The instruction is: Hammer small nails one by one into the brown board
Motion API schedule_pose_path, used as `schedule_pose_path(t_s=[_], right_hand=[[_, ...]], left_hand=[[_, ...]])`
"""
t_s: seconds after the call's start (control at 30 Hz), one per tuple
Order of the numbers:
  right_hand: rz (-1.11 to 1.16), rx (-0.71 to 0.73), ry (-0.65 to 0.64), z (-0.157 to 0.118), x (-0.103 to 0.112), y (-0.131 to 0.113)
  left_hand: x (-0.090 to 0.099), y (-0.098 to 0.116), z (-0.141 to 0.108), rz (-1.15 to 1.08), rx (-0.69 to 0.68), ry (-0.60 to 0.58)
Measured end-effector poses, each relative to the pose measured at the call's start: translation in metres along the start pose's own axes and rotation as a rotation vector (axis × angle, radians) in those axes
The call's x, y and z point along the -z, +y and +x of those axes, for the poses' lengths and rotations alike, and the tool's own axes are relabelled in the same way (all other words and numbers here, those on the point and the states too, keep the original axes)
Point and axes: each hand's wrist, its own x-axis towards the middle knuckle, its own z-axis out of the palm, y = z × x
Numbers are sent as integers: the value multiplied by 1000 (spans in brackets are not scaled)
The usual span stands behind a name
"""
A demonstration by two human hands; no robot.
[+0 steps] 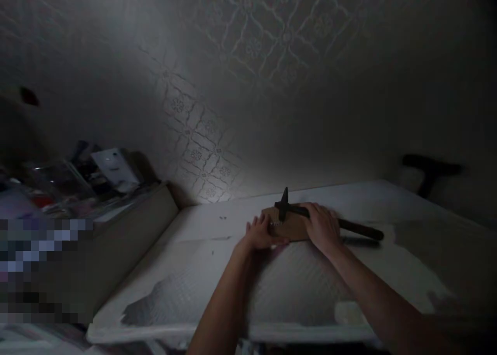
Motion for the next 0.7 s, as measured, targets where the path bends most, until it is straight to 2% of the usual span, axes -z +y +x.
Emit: schedule_pose_path(t_s=[0.7], right_hand=[[10,-21,-24,0,-3,2]], left_hand=[[-1,-1,1,3,5,-7]])
